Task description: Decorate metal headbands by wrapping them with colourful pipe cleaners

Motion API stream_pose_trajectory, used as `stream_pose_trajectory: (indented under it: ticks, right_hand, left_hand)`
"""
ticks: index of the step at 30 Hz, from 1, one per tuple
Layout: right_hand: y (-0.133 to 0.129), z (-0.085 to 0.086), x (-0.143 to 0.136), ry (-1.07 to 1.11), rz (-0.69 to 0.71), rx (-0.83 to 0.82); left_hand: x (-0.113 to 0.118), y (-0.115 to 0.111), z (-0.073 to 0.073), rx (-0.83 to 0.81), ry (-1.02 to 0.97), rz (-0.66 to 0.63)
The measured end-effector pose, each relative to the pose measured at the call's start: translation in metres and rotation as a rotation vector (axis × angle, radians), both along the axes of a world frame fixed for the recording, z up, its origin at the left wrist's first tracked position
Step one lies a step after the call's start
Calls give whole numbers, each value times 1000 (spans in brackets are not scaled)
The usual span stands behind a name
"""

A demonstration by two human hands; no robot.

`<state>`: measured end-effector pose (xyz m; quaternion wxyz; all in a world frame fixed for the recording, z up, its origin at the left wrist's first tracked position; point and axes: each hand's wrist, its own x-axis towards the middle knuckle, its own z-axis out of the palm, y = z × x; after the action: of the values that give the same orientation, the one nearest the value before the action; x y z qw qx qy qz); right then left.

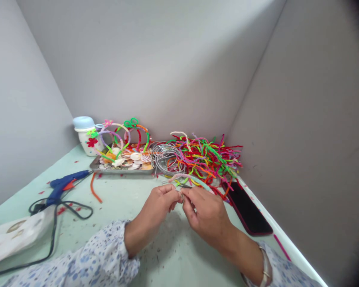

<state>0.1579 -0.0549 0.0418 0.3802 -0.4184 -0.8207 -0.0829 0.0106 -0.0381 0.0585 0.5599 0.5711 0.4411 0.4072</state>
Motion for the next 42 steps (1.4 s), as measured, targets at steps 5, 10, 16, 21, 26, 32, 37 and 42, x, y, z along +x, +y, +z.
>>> stream_pose_trajectory:
  ticks: [5, 10, 16, 21, 26, 32, 37, 42]
  right_hand:
    - [-1, 0, -1, -5, -7, -23]
    - [1, 5, 2, 26, -5, -89]
    - [7, 13, 8, 73, -76, -160]
    - [10, 14, 11, 145, -95, -212]
    - [9, 22, 11, 282, -103, -252]
    - [8, 29, 14, 402, -5, -416]
    - [8, 28, 12, 450, 76, -554]
    - [6, 23, 8, 463, 114, -588]
  left_hand:
    - [-1, 0, -2, 13, 6, -13]
    - [-3, 0, 2, 60, 34, -59]
    - [-8, -2, 14, 362, 249, -14]
    - [-11, -19, 9, 770, 326, 253]
    - [-5, -37, -4, 820, 333, -218]
    - [-2, -9, -27, 372, 307, -167]
    - [-7, 14, -34, 265, -23, -17]
    - [-5, 3, -24, 295, -50, 31]
